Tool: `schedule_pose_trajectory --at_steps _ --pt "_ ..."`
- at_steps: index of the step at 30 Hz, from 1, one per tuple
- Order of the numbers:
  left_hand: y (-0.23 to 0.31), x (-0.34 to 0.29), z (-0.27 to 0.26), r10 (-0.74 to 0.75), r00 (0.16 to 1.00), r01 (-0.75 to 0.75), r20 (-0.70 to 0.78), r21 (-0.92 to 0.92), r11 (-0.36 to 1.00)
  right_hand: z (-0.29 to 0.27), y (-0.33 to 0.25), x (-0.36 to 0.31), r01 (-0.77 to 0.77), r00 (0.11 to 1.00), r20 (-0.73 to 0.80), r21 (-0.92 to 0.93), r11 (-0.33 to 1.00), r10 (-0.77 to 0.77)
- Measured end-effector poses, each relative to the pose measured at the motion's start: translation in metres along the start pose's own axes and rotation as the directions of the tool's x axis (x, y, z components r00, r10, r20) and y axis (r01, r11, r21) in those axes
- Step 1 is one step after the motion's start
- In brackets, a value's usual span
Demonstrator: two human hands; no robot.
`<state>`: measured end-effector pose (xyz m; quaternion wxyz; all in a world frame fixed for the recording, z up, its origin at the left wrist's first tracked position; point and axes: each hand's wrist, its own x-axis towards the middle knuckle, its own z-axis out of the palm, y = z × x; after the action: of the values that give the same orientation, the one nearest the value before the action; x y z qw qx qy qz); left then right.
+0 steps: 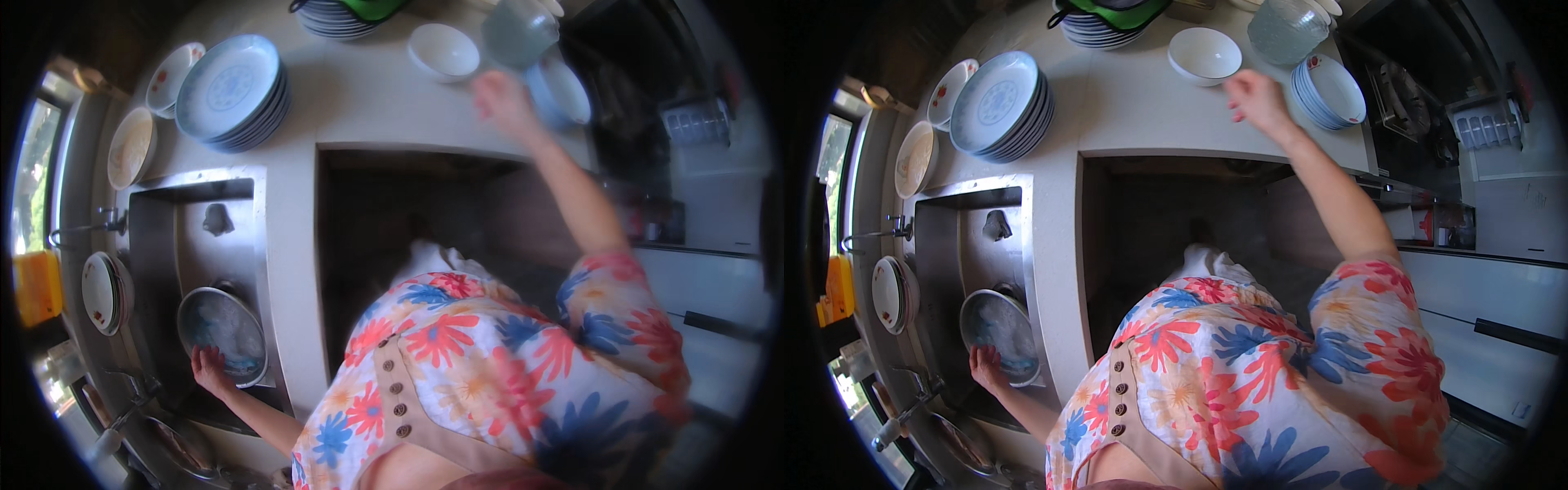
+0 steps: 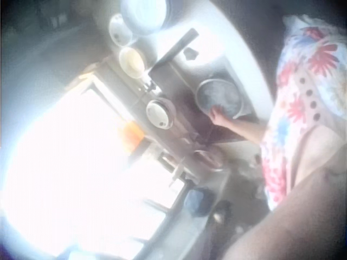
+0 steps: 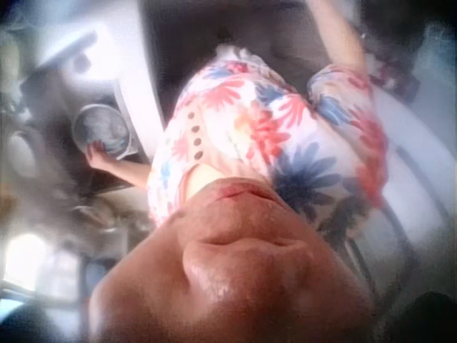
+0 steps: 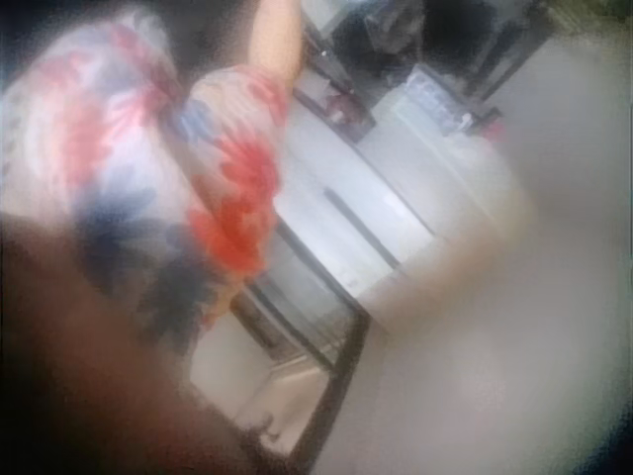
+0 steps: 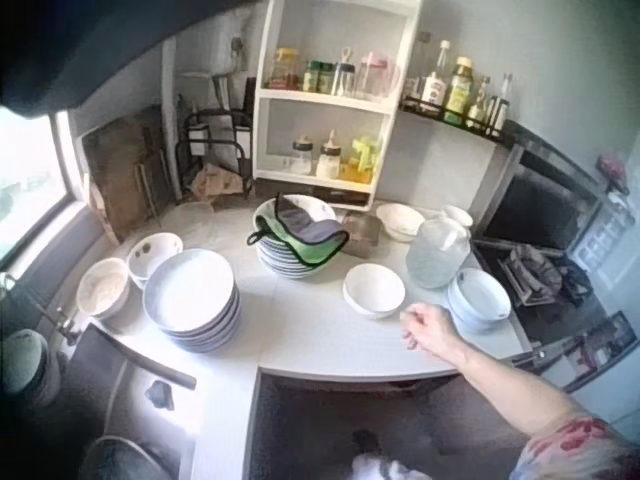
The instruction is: The person washes plates and bowls in a sink using a sponge and water, then stacks the cleaned items on the counter.
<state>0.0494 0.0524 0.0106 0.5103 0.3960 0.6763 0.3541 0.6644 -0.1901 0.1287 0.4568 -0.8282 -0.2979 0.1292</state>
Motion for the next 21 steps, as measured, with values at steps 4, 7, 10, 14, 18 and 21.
schedule_pose_trajectory --at_steps 4,7,10,14,18,21 --pt "0.070 -0.054 0.083 0.193 0.979 -0.193 0.070 -0.003 0.981 -0.155 0.069 0.006 -0.059 0.883 -0.466 -0.208 0.976 -0.046" --pt "0.108 -0.103 0.197 0.243 0.904 -0.206 0.352 -0.139 0.969 -0.220 0.133 0.019 -0.462 0.769 -0.506 -0.017 0.887 0.391" --pt "0.120 -0.166 0.326 0.277 0.713 -0.279 0.644 -0.102 0.955 -0.242 0.190 0.029 -0.593 0.735 -0.191 0.283 0.753 0.651" --pt "0.114 -0.253 0.476 0.131 0.302 -0.242 0.944 -0.058 0.969 -0.242 0.223 0.030 -0.626 0.759 0.079 0.366 0.689 0.647" --pt "0.093 -0.318 0.585 -0.084 -0.007 -0.159 0.996 0.082 0.984 -0.240 0.214 0.029 -0.604 0.791 0.242 0.455 0.655 0.561" --pt "0.081 -0.348 0.636 -0.153 0.009 -0.191 0.988 0.152 0.970 -0.240 0.204 0.031 -0.656 0.753 0.334 0.454 0.603 0.567"
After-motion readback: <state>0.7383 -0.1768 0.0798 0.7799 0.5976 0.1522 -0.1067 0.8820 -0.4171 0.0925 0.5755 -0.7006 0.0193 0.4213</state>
